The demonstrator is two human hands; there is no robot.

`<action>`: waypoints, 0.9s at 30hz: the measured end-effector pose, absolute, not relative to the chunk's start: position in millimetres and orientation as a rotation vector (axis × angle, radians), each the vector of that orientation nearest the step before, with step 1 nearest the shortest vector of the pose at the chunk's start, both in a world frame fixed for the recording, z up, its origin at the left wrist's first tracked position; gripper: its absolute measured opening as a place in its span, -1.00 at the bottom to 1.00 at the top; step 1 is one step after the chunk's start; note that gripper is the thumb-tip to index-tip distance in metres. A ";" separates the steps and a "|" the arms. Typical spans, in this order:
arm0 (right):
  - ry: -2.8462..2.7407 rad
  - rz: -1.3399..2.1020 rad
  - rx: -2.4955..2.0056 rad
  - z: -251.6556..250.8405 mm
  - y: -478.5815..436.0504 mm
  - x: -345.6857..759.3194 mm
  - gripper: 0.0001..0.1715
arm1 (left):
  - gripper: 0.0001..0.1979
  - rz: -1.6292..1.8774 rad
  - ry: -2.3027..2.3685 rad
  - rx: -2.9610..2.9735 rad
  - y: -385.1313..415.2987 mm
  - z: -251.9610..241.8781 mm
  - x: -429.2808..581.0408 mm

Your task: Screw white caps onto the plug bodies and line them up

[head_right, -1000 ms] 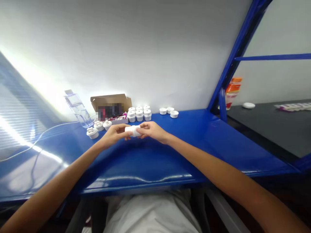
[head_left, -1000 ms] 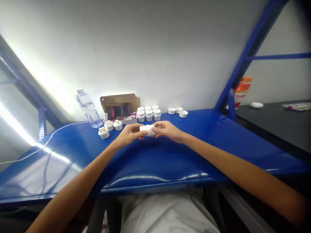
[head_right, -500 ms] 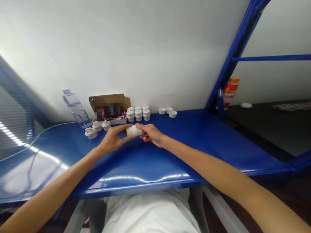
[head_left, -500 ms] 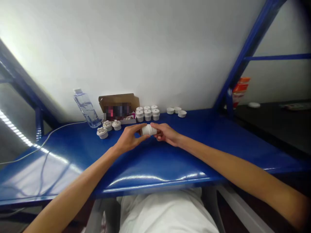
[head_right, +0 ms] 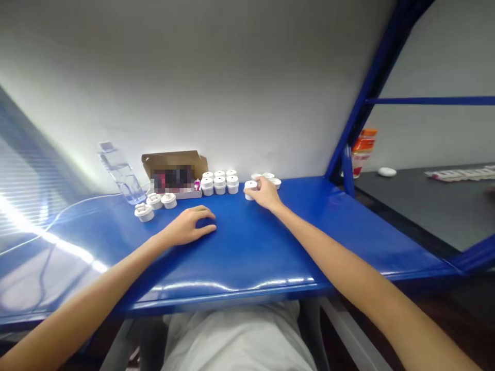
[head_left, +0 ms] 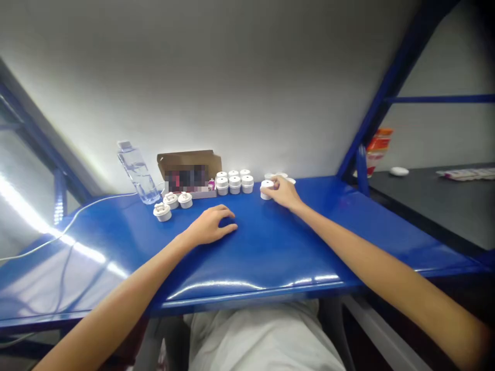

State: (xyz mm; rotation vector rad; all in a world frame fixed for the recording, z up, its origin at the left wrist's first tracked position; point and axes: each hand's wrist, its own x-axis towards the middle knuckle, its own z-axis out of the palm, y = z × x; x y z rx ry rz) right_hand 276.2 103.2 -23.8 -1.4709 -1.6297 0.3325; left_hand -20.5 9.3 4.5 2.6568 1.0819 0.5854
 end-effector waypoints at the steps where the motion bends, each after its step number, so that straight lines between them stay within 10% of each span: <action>1: -1.596 0.350 -1.455 -27.7 106.4 277.4 -0.38 | -0.65 0.583 1.074 2.661 9.2 4.6 -20.2; 8: -1.853 0.231 -1.342 -40.1 108.2 269.8 -0.78 | -0.71 0.575 1.045 2.669 7.9 7.1 -19.5; 15: -2.072 0.216 -1.461 -48.0 117.3 265.2 -0.34 | -0.72 0.554 1.039 2.671 9.6 6.6 -20.5; 27: -2.022 0.025 -1.628 -36.5 145.1 273.1 -0.37 | -0.67 0.578 1.279 2.736 11.8 22.9 -34.6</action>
